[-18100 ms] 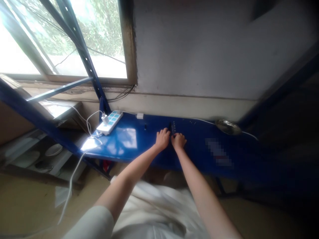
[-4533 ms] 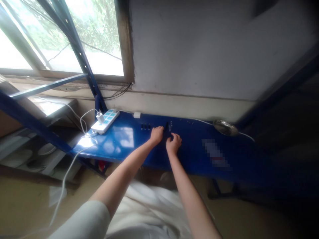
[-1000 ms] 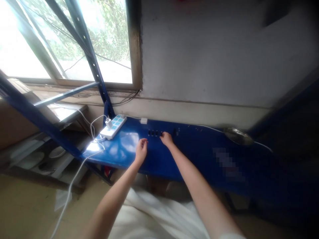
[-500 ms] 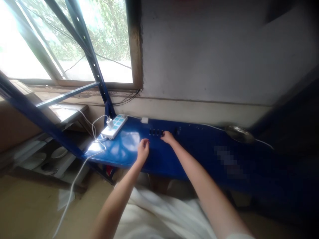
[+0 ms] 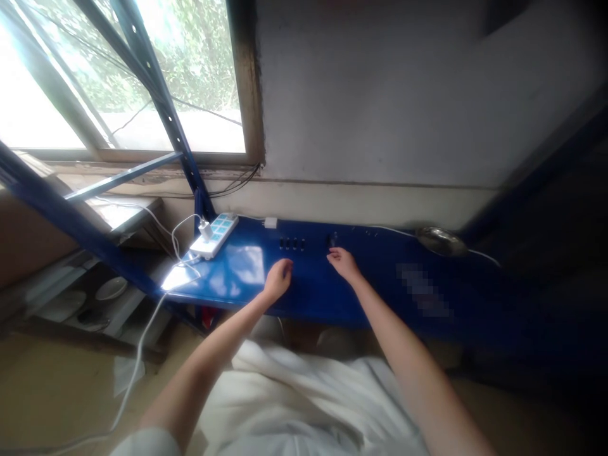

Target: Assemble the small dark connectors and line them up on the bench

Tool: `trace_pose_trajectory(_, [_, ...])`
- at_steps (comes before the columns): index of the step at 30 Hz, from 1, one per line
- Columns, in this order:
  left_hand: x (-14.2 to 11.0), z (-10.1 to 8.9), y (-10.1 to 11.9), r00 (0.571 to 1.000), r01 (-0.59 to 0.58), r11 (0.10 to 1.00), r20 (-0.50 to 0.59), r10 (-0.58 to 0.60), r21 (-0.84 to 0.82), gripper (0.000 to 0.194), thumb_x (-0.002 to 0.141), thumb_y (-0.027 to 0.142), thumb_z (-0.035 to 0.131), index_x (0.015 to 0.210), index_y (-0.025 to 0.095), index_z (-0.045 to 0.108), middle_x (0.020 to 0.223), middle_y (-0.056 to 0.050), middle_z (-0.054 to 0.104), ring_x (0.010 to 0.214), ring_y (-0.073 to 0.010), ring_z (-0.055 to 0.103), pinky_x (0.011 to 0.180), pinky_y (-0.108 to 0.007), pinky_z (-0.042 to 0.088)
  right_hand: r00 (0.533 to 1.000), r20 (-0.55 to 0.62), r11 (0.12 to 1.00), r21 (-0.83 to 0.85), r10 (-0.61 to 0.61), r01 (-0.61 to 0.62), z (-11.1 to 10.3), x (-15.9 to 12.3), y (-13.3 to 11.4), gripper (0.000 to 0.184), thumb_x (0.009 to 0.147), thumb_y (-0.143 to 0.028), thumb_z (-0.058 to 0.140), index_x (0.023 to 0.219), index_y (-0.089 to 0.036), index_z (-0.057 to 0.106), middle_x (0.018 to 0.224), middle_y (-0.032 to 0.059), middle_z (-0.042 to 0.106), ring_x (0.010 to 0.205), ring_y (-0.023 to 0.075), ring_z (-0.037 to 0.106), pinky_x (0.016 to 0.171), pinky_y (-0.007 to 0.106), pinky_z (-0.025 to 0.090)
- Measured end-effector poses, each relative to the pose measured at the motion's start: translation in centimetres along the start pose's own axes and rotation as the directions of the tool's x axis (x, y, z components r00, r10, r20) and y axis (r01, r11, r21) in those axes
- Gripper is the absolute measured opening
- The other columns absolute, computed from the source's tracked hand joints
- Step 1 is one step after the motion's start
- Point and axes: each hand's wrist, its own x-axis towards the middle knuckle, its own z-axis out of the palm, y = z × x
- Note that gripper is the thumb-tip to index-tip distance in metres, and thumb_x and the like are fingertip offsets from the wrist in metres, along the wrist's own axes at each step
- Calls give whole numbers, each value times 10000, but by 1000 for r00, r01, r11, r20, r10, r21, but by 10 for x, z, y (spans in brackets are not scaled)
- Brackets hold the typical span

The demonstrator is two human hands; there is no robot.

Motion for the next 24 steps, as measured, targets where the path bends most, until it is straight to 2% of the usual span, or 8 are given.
trace_pose_trajectory(3, [2,10,13,982,-144,989,127,140,30,275,809,132,391,1038,168,539,910,-71,620,865,-176,570,795,-331,467,962,-241,992,-38,-124,118,-6,-15,12,242,781,-226,461,958,-135,600,859,93,662,731,163,607,712,303,468])
trace_pose_trajectory(6, [10,26,34,952,-205,976,244,184,66,400,826,145,365,1216,179,450,1022,-96,591,943,-198,550,814,-354,457,893,-369,954,-241,-258,176,-8,-28,20,257,800,-210,406,953,-142,602,899,101,654,786,188,591,757,336,427])
trace_pose_trajectory(9, [25,47,58,954,-68,982,299,12,177,557,811,162,383,1358,171,281,1101,-140,541,968,-232,533,797,-375,452,859,-368,891,-411,-356,193,-8,-36,24,258,816,-195,388,956,-154,600,897,86,651,825,197,574,764,335,384])
trace_pose_trajectory(14, [59,75,79,926,32,935,341,-161,353,627,829,212,362,1414,170,144,1165,-163,489,984,-268,510,794,-384,420,837,-340,838,-496,-429,228,-8,-39,25,249,842,-196,376,955,-152,593,894,84,642,839,186,556,741,301,349])
trace_pose_trajectory(20, [81,93,66,946,3,885,286,-154,466,602,846,216,338,1414,238,142,1174,-139,481,1049,-277,452,849,-417,363,834,-316,817,-521,-453,246,-7,-42,23,250,845,-188,362,942,-154,590,883,78,639,828,183,540,740,294,330])
trace_pose_trajectory(24, [89,101,56,952,-10,891,278,-130,453,546,856,212,346,1389,223,230,1178,-156,471,1057,-291,438,844,-436,358,866,-280,827,-513,-414,229,-7,-44,18,267,846,-189,349,957,-156,590,905,89,632,848,190,533,755,297,326])
